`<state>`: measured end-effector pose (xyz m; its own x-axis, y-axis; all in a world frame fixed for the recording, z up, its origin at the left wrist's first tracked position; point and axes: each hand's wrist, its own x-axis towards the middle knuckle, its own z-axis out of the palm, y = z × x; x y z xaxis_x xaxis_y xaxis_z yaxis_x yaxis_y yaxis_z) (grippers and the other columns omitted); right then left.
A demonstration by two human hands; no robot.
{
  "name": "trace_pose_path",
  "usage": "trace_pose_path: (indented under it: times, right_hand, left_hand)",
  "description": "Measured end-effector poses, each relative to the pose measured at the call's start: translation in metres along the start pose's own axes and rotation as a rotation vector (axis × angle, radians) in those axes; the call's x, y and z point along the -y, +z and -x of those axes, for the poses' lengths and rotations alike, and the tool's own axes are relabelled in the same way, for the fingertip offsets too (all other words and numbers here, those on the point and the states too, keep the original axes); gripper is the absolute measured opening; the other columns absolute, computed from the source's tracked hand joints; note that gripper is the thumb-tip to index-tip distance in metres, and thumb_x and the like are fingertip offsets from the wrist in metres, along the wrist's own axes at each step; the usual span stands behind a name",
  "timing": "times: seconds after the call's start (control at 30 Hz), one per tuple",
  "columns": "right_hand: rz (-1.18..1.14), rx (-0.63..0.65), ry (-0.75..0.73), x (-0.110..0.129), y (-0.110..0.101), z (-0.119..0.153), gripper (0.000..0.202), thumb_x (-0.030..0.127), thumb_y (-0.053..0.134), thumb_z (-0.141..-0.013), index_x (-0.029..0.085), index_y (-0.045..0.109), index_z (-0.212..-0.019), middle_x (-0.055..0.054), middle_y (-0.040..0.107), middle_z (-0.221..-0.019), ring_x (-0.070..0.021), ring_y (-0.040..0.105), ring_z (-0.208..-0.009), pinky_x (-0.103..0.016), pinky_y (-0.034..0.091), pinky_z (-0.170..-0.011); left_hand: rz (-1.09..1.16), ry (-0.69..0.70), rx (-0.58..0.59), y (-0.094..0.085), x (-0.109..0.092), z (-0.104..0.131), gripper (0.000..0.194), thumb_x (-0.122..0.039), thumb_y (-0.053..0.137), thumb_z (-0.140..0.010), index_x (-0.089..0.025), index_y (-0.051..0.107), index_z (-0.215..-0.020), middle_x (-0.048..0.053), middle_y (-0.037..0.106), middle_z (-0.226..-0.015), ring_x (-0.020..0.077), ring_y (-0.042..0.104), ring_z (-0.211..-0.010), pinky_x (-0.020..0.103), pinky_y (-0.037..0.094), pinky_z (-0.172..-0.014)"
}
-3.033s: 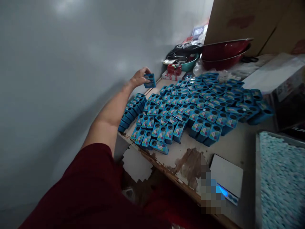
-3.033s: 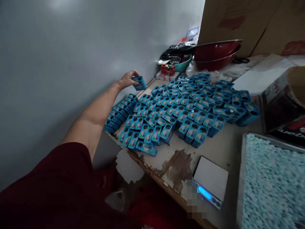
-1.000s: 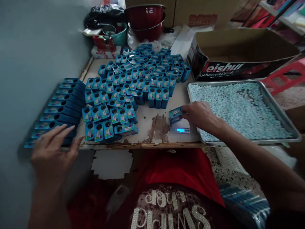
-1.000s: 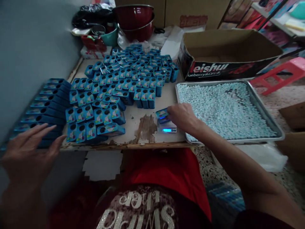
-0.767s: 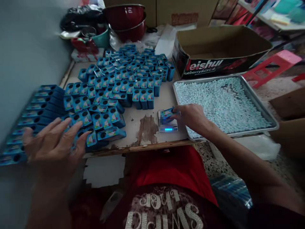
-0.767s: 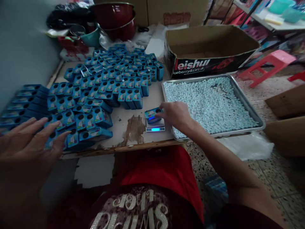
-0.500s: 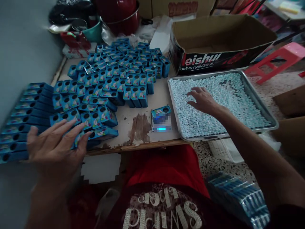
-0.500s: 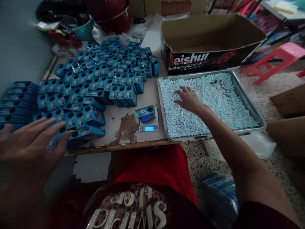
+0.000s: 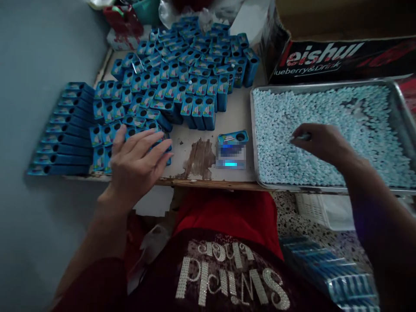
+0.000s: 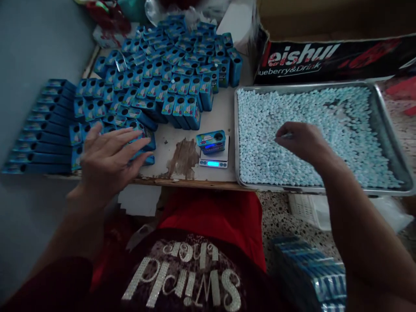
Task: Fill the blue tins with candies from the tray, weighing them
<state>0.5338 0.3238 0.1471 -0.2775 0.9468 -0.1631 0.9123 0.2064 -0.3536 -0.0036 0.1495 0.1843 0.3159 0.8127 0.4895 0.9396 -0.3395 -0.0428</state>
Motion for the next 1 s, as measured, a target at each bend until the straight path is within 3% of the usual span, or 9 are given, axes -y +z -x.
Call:
trace_pose_path:
  times: [0.1,0.23,0.4,0.53,0.63,0.73,0.87,0.93,1.0]
  right_hand:
    - [-0.135,0.088,0.215,0.027,-0.020,0.010,0.008,0.018,0.077,-0.099,0.021,0.083,-0.103,-0.009,0.077,-0.081,-0.0246,0.071,-0.077,-0.040,0.048,-0.076]
    - [-0.110,0.120,0.186,0.059,-0.019,0.013,0.010,0.012,0.075,-0.096,0.019,0.083,-0.097,-0.011,0.081,-0.088,-0.0242,0.070,-0.079,-0.041,0.049,-0.081]
    - [-0.112,0.118,0.223,0.071,-0.007,0.014,0.009,0.019,0.076,-0.095,0.020,0.085,-0.097,-0.005,0.075,-0.075,-0.0264,0.073,-0.078,-0.040,0.052,-0.080]
    - [-0.065,0.075,0.104,0.086,-0.006,0.009,0.014,0.028,0.075,-0.095,0.023,0.086,-0.101,-0.003,0.074,-0.076,-0.0253,0.071,-0.074,-0.039,0.051,-0.074]
    - [-0.031,0.159,-0.009,0.096,-0.009,0.000,0.022,0.033,0.068,-0.099,0.024,0.087,-0.107,-0.003,0.073,-0.075,-0.0240,0.068,-0.071,-0.039,0.053,-0.073]
    - [0.024,0.242,-0.102,0.094,-0.012,-0.008,0.022,0.034,0.066,-0.101,0.026,0.086,-0.106,-0.005,0.080,-0.090,-0.0267,0.076,-0.084,-0.042,0.059,-0.086]
    - [-0.038,0.103,-0.154,0.089,-0.006,-0.005,0.017,0.038,0.077,-0.098,0.027,0.087,-0.106,-0.011,0.084,-0.125,-0.0334,0.078,-0.118,-0.050,0.059,-0.109]
    - [-0.293,-0.028,-0.059,0.093,0.005,0.003,0.021,0.042,0.077,-0.100,0.026,0.085,-0.110,-0.012,0.084,-0.125,-0.0316,0.078,-0.118,-0.049,0.061,-0.108]
    - [-0.672,-0.120,0.095,0.100,0.021,0.009,0.027,0.051,0.075,-0.105,0.025,0.081,-0.109,-0.010,0.083,-0.110,-0.0281,0.079,-0.106,-0.046,0.065,-0.100]
  left_hand:
    - [0.102,0.024,0.040,0.018,-0.015,-0.017,0.037,-0.035,0.078,-0.111,-0.034,0.076,-0.148,0.006,0.080,-0.154,0.0353,0.077,-0.142,0.069,0.040,-0.143]
    - [0.279,0.041,0.061,0.042,-0.041,-0.032,0.040,-0.035,0.075,-0.113,-0.031,0.073,-0.152,0.007,0.081,-0.150,0.0338,0.078,-0.137,0.067,0.046,-0.139]
    - [0.517,-0.040,0.065,0.065,-0.059,-0.020,0.046,-0.026,0.084,-0.106,-0.025,0.073,-0.151,0.010,0.085,-0.138,0.0339,0.081,-0.129,0.053,0.066,-0.118]
    - [0.748,-0.231,0.037,0.087,-0.067,-0.008,0.063,-0.022,0.095,-0.098,-0.027,0.069,-0.156,0.009,0.084,-0.137,0.0288,0.083,-0.123,0.044,0.069,-0.111]
    - [0.865,-0.367,0.002,0.110,-0.082,-0.009,0.077,-0.023,0.102,-0.091,-0.027,0.065,-0.158,0.009,0.084,-0.136,0.0269,0.083,-0.118,0.044,0.068,-0.110]
    - [0.854,-0.453,-0.034,0.130,-0.102,-0.020,0.089,-0.029,0.110,-0.082,-0.025,0.063,-0.158,0.012,0.081,-0.141,0.0320,0.079,-0.128,0.049,0.064,-0.115]
    - [0.859,-0.424,0.038,0.142,-0.120,-0.048,0.063,-0.033,0.104,-0.091,-0.025,0.071,-0.143,0.011,0.085,-0.131,0.0330,0.081,-0.122,0.045,0.064,-0.109]
    - [0.886,-0.348,0.075,0.142,-0.123,-0.067,0.040,-0.029,0.092,-0.101,-0.026,0.073,-0.136,0.008,0.086,-0.122,0.0297,0.082,-0.112,0.040,0.065,-0.101]
    - [0.837,-0.187,0.061,0.138,-0.124,-0.090,0.031,-0.018,0.079,-0.107,-0.027,0.074,-0.136,0.008,0.085,-0.127,0.0294,0.081,-0.117,0.043,0.065,-0.106]
